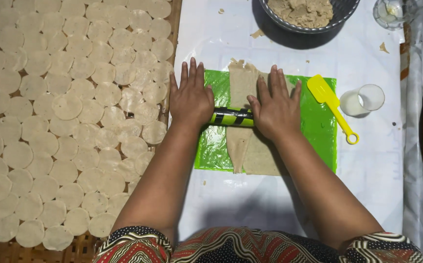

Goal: Flattening dough with a rolling pin and cutting out small circles using a circular mold.

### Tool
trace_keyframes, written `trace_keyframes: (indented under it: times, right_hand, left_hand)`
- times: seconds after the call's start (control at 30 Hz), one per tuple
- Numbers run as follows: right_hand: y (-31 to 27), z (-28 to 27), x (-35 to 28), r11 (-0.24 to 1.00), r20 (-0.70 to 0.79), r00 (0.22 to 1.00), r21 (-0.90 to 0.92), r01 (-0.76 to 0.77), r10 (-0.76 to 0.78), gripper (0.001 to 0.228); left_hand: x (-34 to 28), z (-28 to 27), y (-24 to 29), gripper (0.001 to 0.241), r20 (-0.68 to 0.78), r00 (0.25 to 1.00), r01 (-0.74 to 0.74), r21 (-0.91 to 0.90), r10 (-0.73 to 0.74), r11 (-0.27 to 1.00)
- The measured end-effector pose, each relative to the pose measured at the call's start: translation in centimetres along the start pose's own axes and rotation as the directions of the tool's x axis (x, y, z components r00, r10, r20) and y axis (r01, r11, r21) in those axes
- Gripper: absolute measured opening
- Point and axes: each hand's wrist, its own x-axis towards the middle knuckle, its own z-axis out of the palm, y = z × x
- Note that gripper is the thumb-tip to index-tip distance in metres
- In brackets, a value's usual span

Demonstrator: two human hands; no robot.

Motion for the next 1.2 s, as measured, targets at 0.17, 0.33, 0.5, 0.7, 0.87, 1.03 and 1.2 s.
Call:
trace_keyframes:
  times: [0.17, 0.33, 0.5, 0.7, 0.87, 1.03, 1.2]
  right_hand:
    - [-1.1, 0.7, -6.2, 0.999, 0.001, 0.999, 0.022, 0.036, -0.036, 0.072]
    - [-0.4, 2.7, -6.4, 0.994, -0.11, 0.988, 0.003, 0.111, -0.11, 0.077]
    - [0.1, 1.0, -0.3, 0.999, -0.028, 1.0, 0.03, -0.01, 0.011, 0.08]
    - [-0.3, 2.3, -7.6, 0.992, -0.118, 0.986, 0.024, 0.123, -0.119, 0.074]
    - [1.5, -1.0, -3.1, 0.992, 0.115, 0.992, 0.112, -0.06, 0.047, 0.071]
    - [1.1, -1.1, 1.4, 0.98, 0.083, 0.98, 0.073, -0.187, 0.181, 0.069]
    - [0.2, -0.9, -1.6, 0.992, 0.056, 0.994, 0.084, -0.093, 0.089, 0.062]
  left_hand:
    - [-6.3, -2.0, 1.0, 0.062, -0.027, 0.998, -0.055, -0.066, 0.053, 0.996]
    - [-7.3, -1.5, 0.7, 0.061, 0.031, 0.999, -0.03, -0.085, 0.032, 0.996]
    - [-2.3, -0.7, 0.5, 0.061, -0.041, 0.999, -0.016, -0.019, 0.015, 1.0]
    - [-8.3, -3.9, 1.9, 0.059, 0.08, 0.996, -0.035, -0.099, 0.043, 0.994]
    - [-5.1, -4.6, 1.2, 0.061, 0.163, 0.987, 0.012, -0.017, -0.009, 1.0]
    - [-0.6, -2.2, 1.6, 0.071, -0.008, 1.0, 0.029, 0.15, -0.028, 0.988]
    - [-4.2, -3.2, 2.5, 0.072, 0.105, 0.994, 0.022, -0.018, -0.02, 1.0]
